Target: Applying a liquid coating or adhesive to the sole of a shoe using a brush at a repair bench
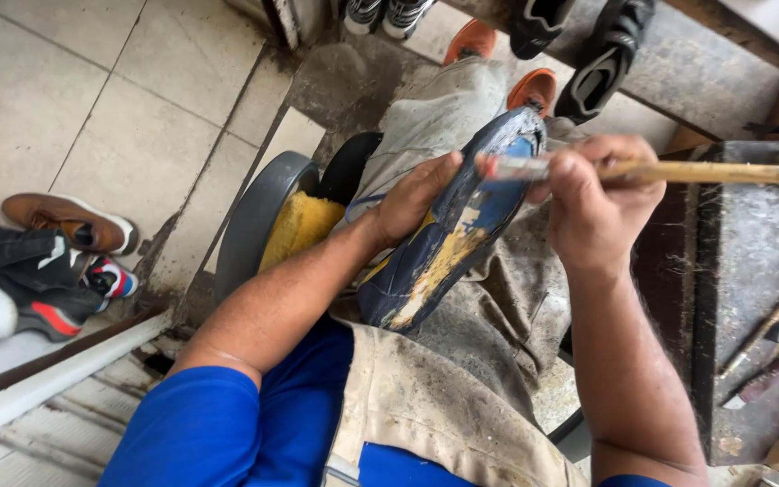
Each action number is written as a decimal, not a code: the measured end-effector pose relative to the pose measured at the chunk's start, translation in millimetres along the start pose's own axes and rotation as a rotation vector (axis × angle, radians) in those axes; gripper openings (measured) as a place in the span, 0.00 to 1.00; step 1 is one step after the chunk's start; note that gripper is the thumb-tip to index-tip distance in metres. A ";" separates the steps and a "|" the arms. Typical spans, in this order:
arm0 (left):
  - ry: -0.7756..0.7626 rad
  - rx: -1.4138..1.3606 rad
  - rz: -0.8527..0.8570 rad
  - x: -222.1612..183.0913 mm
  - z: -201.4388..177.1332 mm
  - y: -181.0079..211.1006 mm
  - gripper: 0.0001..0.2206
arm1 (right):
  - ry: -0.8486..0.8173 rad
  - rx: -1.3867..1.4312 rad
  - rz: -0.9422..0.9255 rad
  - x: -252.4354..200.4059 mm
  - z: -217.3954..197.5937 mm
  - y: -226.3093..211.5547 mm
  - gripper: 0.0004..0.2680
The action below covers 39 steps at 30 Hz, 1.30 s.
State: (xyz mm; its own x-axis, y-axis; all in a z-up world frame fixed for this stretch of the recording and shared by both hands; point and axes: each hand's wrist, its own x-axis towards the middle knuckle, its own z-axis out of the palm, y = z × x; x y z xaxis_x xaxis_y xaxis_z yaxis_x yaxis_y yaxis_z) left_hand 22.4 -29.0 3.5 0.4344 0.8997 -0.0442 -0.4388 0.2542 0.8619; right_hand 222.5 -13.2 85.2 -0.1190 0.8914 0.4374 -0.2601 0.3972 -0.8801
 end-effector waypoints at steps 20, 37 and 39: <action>0.315 -0.069 -0.227 -3.9 -0.7 13.4 0.43 | -0.458 -0.262 0.087 -77.2 43.8 -12.7 0.06; 0.335 0.168 -0.273 -3.6 -1.4 16.0 0.42 | -0.385 -0.208 -0.268 -56.2 33.3 11.3 0.08; 0.318 0.173 -0.273 -4.2 -1.9 9.5 0.32 | -0.256 -0.252 -0.268 -33.2 27.7 15.6 0.07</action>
State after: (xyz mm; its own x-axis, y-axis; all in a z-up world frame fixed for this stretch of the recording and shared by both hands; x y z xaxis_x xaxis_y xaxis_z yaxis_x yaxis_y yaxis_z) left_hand 14.9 -29.7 10.9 0.2403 0.8793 -0.4113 -0.1923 0.4584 0.8677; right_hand 195.9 -42.7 62.0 -0.3208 0.6796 0.6597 -0.0765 0.6757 -0.7332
